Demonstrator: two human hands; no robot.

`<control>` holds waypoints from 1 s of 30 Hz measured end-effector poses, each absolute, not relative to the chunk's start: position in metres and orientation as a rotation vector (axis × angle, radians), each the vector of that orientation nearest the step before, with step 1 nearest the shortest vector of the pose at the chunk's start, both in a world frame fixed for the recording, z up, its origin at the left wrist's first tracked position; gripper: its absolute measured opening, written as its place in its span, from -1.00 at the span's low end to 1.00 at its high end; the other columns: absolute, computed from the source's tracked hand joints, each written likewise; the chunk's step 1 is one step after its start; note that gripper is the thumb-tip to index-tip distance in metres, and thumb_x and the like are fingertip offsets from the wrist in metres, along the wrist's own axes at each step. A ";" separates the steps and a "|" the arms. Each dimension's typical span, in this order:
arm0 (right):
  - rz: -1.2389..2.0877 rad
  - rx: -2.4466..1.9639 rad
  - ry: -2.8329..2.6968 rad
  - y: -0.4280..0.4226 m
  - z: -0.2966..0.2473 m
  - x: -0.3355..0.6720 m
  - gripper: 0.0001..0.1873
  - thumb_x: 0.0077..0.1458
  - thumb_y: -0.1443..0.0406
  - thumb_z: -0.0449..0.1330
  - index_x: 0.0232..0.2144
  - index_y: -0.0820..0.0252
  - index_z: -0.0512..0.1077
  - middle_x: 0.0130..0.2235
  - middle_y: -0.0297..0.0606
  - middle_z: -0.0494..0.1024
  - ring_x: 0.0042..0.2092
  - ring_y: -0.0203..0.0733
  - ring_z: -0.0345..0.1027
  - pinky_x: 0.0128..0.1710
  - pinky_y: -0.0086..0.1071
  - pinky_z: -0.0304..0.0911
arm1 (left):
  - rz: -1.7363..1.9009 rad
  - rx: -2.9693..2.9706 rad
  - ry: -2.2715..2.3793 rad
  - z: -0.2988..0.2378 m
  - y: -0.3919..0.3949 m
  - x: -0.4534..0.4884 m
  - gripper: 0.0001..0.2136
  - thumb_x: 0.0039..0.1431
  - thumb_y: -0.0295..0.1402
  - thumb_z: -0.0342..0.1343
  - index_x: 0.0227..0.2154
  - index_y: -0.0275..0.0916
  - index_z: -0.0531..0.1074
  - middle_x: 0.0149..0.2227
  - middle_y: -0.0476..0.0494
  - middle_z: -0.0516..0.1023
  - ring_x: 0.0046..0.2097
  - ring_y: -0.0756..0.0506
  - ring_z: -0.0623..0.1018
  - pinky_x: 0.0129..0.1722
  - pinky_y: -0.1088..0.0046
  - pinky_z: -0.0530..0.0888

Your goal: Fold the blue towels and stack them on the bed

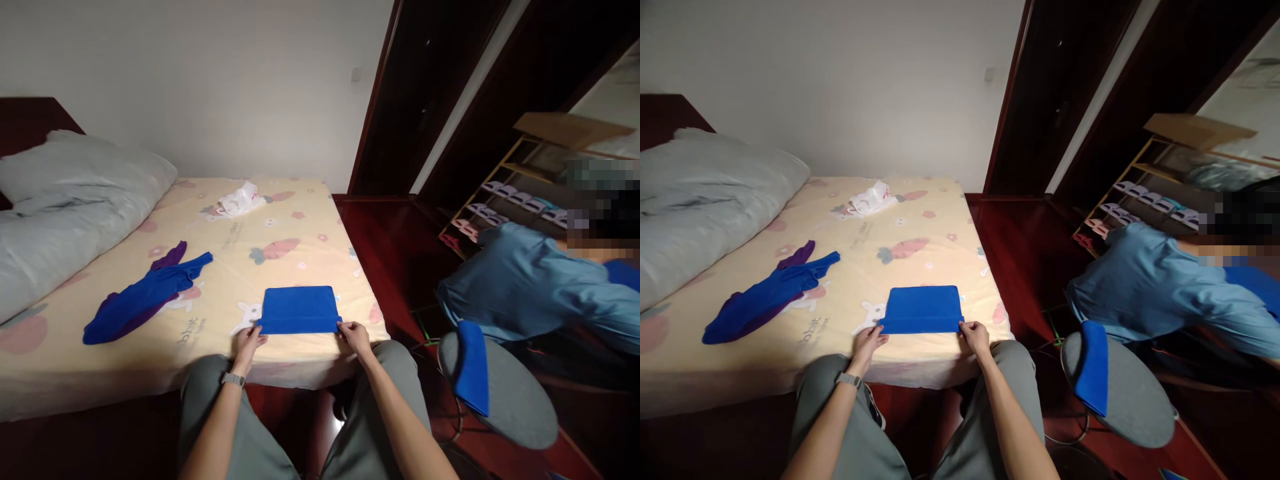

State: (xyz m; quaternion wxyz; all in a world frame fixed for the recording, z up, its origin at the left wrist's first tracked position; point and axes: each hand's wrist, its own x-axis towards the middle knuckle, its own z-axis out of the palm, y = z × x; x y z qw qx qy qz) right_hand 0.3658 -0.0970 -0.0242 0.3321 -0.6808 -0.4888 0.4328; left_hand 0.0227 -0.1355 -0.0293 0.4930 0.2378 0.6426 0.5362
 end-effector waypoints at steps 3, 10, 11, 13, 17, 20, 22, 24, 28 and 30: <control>1.125 -1.814 -1.284 -0.097 -0.029 0.369 -0.65 -0.02 0.01 0.21 -0.61 0.13 0.41 -0.55 -0.25 0.57 -0.45 -0.15 0.48 -0.38 -0.39 0.28 | 1.278 0.553 1.570 -0.027 -0.140 0.021 -0.84 0.07 -0.39 0.29 -0.38 -0.34 0.42 -0.55 -0.10 0.57 -0.45 -0.10 0.65 -0.37 0.43 0.63; 1.031 -1.863 -1.207 -0.099 -0.037 0.368 -0.65 0.01 -0.02 0.22 -0.34 0.10 0.40 -0.33 -0.22 0.64 -0.36 -0.15 0.53 -0.34 -0.38 0.33 | 1.196 0.527 1.583 -0.018 -0.145 0.024 -0.78 0.12 -0.29 0.28 -0.33 -0.38 0.45 -0.56 -0.17 0.57 -0.43 -0.16 0.66 -0.35 0.40 0.64; 1.024 -1.853 -1.200 -0.100 -0.037 0.367 -0.64 0.02 -0.04 0.20 -0.34 0.10 0.40 -0.30 -0.20 0.64 -0.33 -0.13 0.54 -0.31 -0.37 0.34 | 1.183 0.522 1.600 -0.017 -0.144 0.024 -0.75 0.12 -0.26 0.28 -0.31 -0.38 0.46 -0.57 -0.17 0.57 -0.44 -0.16 0.66 -0.36 0.40 0.64; 1.027 -1.827 -1.185 -0.100 -0.034 0.366 -0.62 0.04 -0.07 0.18 -0.35 0.10 0.39 -0.30 -0.19 0.64 -0.30 -0.10 0.55 -0.27 -0.34 0.36 | 1.165 0.517 1.633 -0.015 -0.143 0.024 -0.72 0.13 -0.22 0.28 -0.28 -0.39 0.47 -0.58 -0.16 0.56 -0.47 -0.15 0.65 -0.40 0.42 0.63; 1.066 -1.756 -1.140 -0.097 -0.031 0.361 -0.60 0.00 -0.08 0.20 -0.36 0.12 0.39 -0.32 -0.17 0.64 -0.35 -0.09 0.55 -0.29 -0.32 0.38 | 1.160 0.515 1.647 -0.016 -0.141 0.024 -0.72 0.14 -0.22 0.27 -0.27 -0.39 0.48 -0.61 -0.10 0.52 -0.52 -0.10 0.62 -0.45 0.46 0.60; 1.091 -1.706 -1.121 -0.096 -0.031 0.358 -0.55 -0.07 -0.11 0.24 -0.40 0.14 0.41 -0.38 -0.17 0.62 -0.39 -0.09 0.52 -0.37 -0.33 0.38 | 1.147 0.520 1.645 -0.017 -0.142 0.024 -0.70 0.12 -0.21 0.28 -0.26 -0.39 0.48 -0.62 -0.06 0.50 -0.55 -0.08 0.60 -0.47 0.46 0.59; 1.098 -1.682 -1.123 -0.095 -0.031 0.358 -0.51 -0.12 -0.13 0.26 -0.43 0.16 0.41 -0.44 -0.19 0.60 -0.39 -0.09 0.50 -0.40 -0.34 0.35 | 1.136 0.529 1.645 -0.017 -0.142 0.024 -0.68 0.12 -0.20 0.29 -0.24 -0.39 0.48 -0.61 -0.07 0.51 -0.54 -0.10 0.60 -0.50 0.46 0.58; 1.101 -1.660 -1.134 -0.094 -0.031 0.358 -0.49 -0.15 -0.14 0.27 -0.45 0.18 0.43 -0.46 -0.19 0.59 -0.37 -0.09 0.49 -0.40 -0.34 0.34 | 1.132 0.539 1.646 -0.017 -0.143 0.025 -0.67 0.13 -0.20 0.28 -0.20 -0.39 0.46 -0.55 -0.11 0.55 -0.51 -0.12 0.62 -0.52 0.46 0.57; 1.084 -1.630 -1.159 -0.094 -0.031 0.360 -0.48 -0.15 -0.14 0.25 -0.43 0.20 0.45 -0.39 -0.17 0.61 -0.30 -0.08 0.50 -0.30 -0.33 0.35 | 1.171 0.568 1.601 -0.016 -0.142 0.026 -0.71 0.19 -0.26 0.24 -0.13 -0.35 0.42 -0.36 -0.19 0.62 -0.40 -0.13 0.67 -0.44 0.46 0.59; 1.063 -1.628 -1.177 -0.094 -0.032 0.360 -0.51 -0.13 -0.12 0.23 -0.40 0.18 0.44 -0.32 -0.17 0.62 -0.25 -0.08 0.50 -0.24 -0.32 0.36 | 1.196 0.579 1.591 -0.016 -0.142 0.027 -0.73 0.20 -0.28 0.23 -0.14 -0.34 0.40 -0.32 -0.19 0.61 -0.41 -0.12 0.67 -0.44 0.46 0.59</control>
